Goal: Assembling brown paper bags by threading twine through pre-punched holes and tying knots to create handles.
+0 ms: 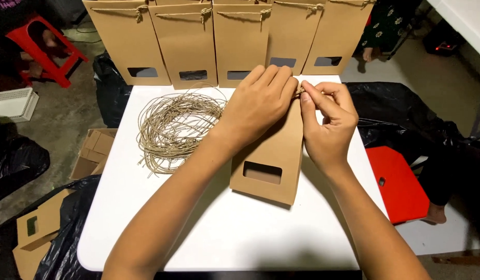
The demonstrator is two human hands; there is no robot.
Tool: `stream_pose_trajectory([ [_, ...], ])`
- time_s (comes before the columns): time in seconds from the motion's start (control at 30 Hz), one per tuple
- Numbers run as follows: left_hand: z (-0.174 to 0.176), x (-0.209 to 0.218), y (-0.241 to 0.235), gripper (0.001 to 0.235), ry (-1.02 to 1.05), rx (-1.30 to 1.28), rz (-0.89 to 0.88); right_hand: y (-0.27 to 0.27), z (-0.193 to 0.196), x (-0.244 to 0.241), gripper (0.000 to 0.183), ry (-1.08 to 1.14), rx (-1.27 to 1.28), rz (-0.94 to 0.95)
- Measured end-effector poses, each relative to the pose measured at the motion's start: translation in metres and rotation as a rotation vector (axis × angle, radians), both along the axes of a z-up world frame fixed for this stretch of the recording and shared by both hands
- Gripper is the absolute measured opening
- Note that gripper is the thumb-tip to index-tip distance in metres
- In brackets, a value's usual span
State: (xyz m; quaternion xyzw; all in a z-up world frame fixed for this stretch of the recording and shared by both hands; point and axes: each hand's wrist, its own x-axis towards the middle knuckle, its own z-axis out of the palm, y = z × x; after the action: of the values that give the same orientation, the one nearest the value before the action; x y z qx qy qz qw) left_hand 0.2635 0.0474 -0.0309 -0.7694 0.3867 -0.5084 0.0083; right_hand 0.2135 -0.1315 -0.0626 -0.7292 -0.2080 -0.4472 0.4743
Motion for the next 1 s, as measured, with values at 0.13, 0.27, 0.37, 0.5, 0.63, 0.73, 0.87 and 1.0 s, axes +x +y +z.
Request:
stream_pose_trajectory([
  [0.13,0.001,-0.004,-0.003,0.007,-0.026,-0.017,-0.02,-0.006,0.001,0.002,0.027,-0.013,-0.001,0.008],
  [0.27,0.005,-0.011,-0.005,0.004,-0.049,-0.048,-0.052,-0.012,0.002,0.008,0.024,-0.012,0.055,0.021],
  [0.37,-0.001,-0.01,-0.009,0.014,-0.066,-0.105,-0.077,-0.018,0.0,0.011,0.021,-0.008,0.065,0.019],
  [0.5,-0.004,-0.007,-0.01,0.027,-0.122,-0.159,-0.123,-0.024,-0.003,0.017,0.018,-0.011,0.023,0.024],
  [0.63,-0.008,-0.001,-0.015,0.03,-0.227,-0.194,-0.164,-0.032,0.0,0.016,0.016,-0.052,-0.079,0.002],
  [0.73,0.001,-0.012,-0.006,0.018,-0.159,-0.092,-0.138,-0.024,0.01,0.001,0.014,-0.037,-0.189,-0.063],
  [0.87,0.004,-0.011,-0.007,0.016,-0.225,-0.139,-0.129,-0.025,0.016,-0.001,0.016,-0.105,-0.333,-0.164],
  [1.0,0.007,-0.014,-0.004,0.018,-0.234,-0.136,-0.121,-0.025,0.021,-0.006,0.013,-0.115,-0.414,-0.113],
])
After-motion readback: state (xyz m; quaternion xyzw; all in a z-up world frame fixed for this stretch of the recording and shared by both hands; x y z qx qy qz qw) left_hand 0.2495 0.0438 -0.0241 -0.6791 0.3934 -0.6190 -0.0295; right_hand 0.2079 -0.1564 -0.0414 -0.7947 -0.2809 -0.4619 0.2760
